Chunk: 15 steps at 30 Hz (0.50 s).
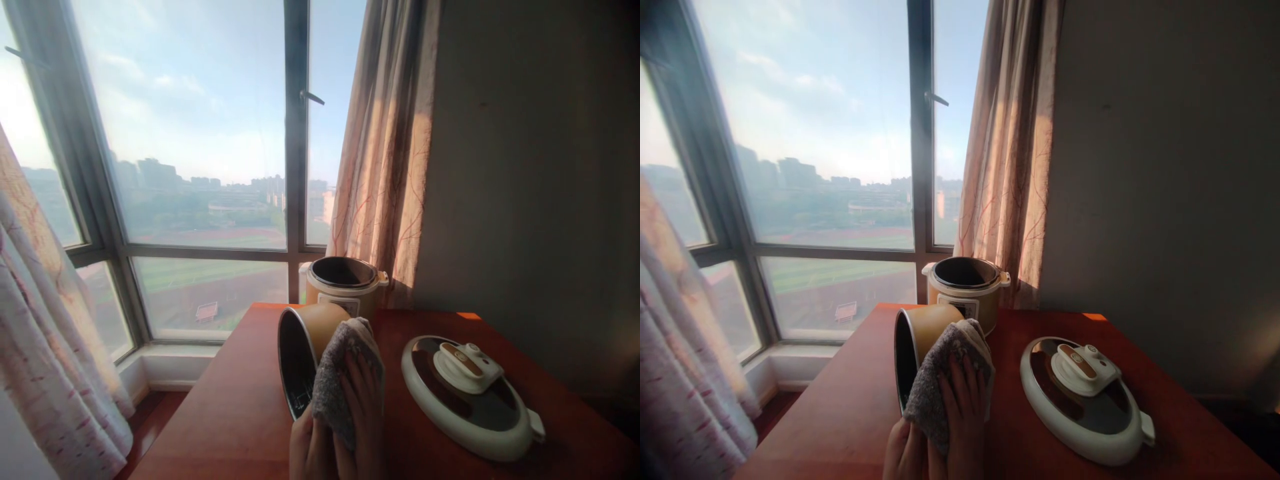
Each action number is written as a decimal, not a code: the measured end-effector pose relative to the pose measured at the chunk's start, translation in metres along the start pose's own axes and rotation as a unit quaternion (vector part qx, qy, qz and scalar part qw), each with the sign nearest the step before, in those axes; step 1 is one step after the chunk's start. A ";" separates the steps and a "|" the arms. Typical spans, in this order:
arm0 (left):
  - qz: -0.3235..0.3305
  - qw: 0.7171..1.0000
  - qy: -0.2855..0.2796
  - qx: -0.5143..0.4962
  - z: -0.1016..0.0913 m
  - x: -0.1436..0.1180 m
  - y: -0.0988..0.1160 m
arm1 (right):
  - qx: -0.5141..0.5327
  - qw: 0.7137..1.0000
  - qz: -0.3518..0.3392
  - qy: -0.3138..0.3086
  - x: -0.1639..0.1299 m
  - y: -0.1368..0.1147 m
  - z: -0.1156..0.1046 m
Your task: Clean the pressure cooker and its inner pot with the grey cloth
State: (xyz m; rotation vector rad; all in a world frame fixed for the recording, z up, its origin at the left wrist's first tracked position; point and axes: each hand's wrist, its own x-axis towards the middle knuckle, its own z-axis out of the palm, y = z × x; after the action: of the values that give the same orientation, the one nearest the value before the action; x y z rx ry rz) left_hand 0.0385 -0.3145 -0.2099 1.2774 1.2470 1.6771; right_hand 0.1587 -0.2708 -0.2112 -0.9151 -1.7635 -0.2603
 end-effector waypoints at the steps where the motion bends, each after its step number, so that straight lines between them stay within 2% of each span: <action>1: -0.007 1.000 -0.010 -0.017 0.001 0.004 0.004 | 0.016 1.000 0.001 -0.015 0.012 -0.007 -0.007; 5: -0.013 0.997 -0.035 -0.072 0.006 0.010 0.016 | 0.049 0.998 0.003 -0.037 0.050 -0.024 -0.020; 9: -0.008 0.996 -0.011 -0.092 0.009 0.004 0.018 | 0.062 0.996 0.030 -0.049 0.081 -0.027 -0.018; 11: -0.008 0.998 0.005 -0.069 0.007 0.003 0.015 | 0.067 0.993 0.056 -0.074 0.100 -0.027 -0.016; 15: 0.002 1.000 -0.003 0.008 -0.004 0.002 0.002 | 0.077 0.978 0.125 -0.151 0.142 -0.023 -0.011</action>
State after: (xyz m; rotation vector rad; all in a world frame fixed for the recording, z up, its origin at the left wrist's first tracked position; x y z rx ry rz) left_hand 0.0339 -0.3140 -0.2078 1.2941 1.2590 1.6679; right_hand 0.1333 -0.2284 -0.0754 -1.0940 -1.8885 0.1852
